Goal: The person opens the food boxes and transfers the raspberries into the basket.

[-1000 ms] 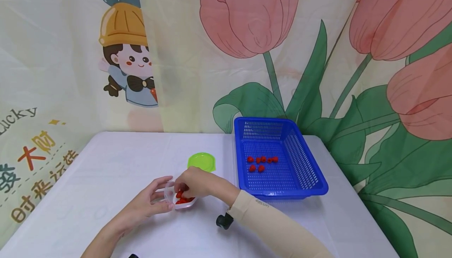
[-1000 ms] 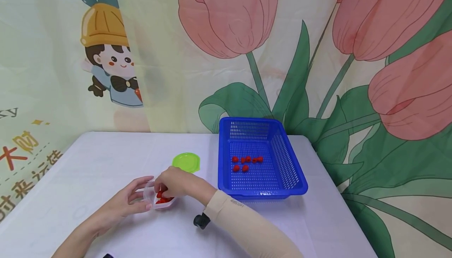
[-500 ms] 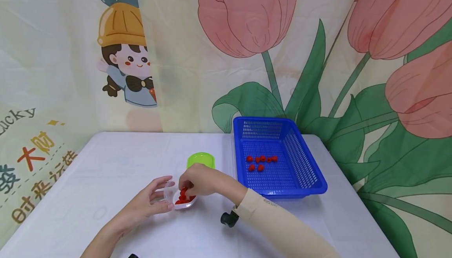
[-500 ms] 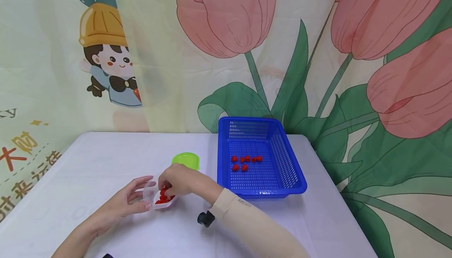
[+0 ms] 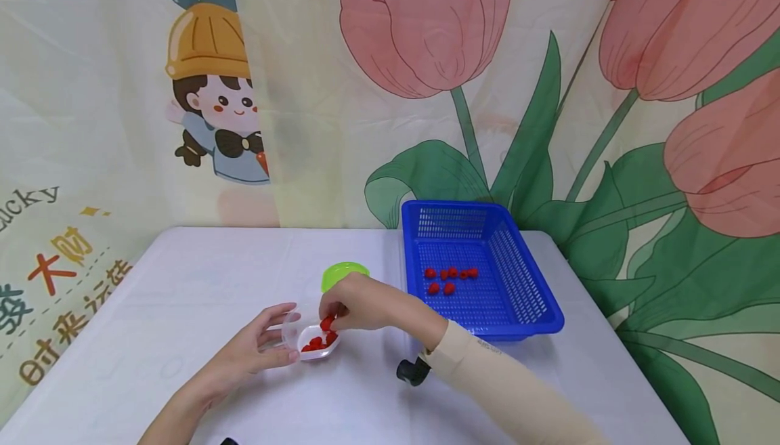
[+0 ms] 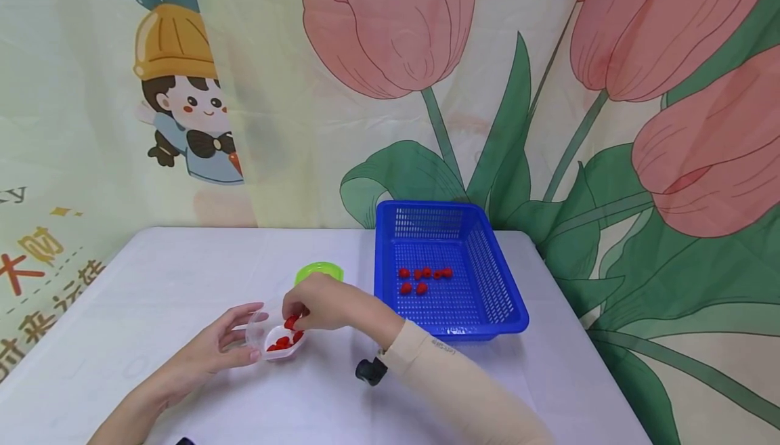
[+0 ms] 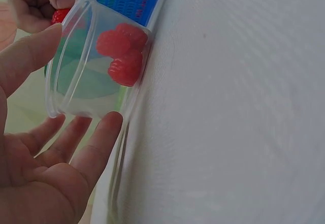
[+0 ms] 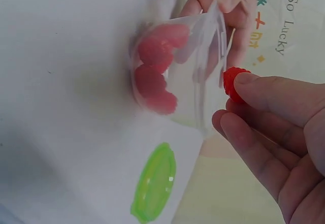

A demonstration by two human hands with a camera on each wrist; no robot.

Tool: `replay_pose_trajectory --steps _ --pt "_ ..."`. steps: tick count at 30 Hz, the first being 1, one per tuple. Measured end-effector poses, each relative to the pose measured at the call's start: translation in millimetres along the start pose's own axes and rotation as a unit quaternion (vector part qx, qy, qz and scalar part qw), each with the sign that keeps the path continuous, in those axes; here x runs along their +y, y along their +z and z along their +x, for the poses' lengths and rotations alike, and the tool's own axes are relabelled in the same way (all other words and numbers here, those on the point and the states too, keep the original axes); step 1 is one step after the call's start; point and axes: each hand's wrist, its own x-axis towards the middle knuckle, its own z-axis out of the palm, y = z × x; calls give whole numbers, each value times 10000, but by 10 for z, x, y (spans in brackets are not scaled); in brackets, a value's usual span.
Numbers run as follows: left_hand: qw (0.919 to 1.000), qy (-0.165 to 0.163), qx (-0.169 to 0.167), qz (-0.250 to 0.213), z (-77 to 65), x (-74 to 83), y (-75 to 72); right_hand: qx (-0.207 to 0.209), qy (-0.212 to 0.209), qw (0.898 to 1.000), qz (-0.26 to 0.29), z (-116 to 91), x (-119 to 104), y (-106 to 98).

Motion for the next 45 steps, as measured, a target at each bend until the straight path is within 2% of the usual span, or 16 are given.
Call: replay_pose_trajectory --steps 7,12,18,26,32,37,45 --pt "10000 -93 21 -4 36 36 23 114 136 9998 69 -200 26 -272" --pt "10000 44 -58 -67 55 52 36 219 332 9991 162 -393 133 -508" --pt "9998 133 -88 -154 46 54 39 393 467 9981 68 -647 335 -770" --pt "9997 176 -69 -137 44 50 39 380 764 9962 -161 -957 746 -1037" --pt "9999 100 -46 -98 49 32 38 318 947 9945 -318 -1128 1080 -1098" --pt "9998 158 -32 -64 37 -3 23 224 1190 9920 -366 -1188 1314 -1069" --pt "9999 163 -2 -51 -1 -4 21 14 1569 9873 -248 -1269 1569 -980"
